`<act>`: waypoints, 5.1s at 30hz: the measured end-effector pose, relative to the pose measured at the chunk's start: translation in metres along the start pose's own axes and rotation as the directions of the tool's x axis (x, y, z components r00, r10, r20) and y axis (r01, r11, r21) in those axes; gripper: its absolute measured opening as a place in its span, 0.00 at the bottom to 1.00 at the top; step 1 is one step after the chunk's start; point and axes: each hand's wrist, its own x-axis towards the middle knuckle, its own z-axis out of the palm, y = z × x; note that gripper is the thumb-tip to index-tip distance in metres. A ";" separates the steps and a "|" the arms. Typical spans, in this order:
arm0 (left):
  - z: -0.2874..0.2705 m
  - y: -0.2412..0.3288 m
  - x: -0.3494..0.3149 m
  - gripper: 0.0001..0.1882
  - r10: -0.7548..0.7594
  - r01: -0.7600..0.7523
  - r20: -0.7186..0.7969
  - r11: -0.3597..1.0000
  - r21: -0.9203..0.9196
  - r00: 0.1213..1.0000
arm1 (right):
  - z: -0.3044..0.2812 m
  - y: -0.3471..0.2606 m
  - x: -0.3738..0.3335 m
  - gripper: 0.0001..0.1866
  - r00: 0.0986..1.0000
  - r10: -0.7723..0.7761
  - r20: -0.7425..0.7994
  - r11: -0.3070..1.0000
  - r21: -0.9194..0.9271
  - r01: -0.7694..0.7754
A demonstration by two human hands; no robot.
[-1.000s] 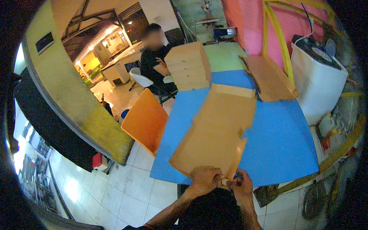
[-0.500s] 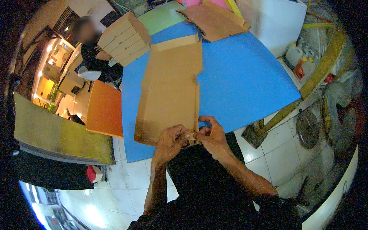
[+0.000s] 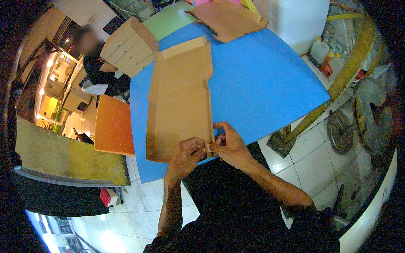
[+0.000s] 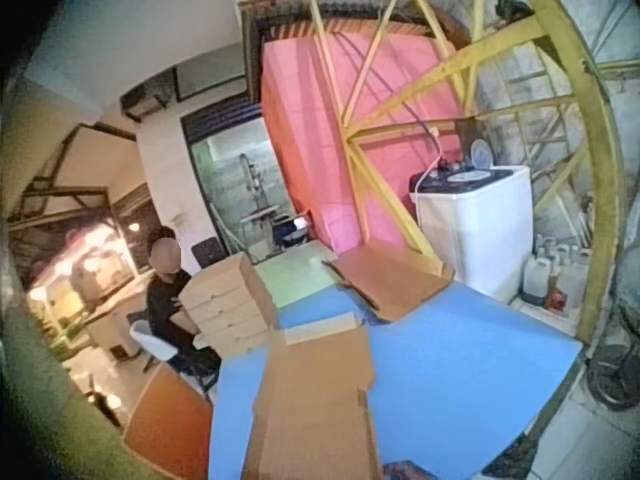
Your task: The person assembles flat cardboard box blanks into rectangular boxes by folding and tucking the side flaps. They handle each blank one at a time, fold the sides, and tuck the tabs to form the box shape, then place the finished boxes on a stack on the blue table.
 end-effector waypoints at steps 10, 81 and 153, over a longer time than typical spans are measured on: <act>0.004 0.011 0.007 0.08 -0.008 0.006 0.036 0.999 0.048 0.999 | -0.008 -0.006 0.005 0.28 0.995 0.050 0.084 0.999 -0.022 -0.048; 0.045 0.059 0.149 0.16 0.006 -0.193 0.598 0.949 0.248 0.802 | -0.048 0.013 0.004 0.30 0.863 -0.165 -0.477 0.984 -0.138 0.111; 0.062 0.014 0.151 0.06 0.060 0.095 0.576 0.967 -0.236 0.815 | -0.078 0.005 0.010 0.19 0.934 -0.034 -0.357 0.955 0.264 0.135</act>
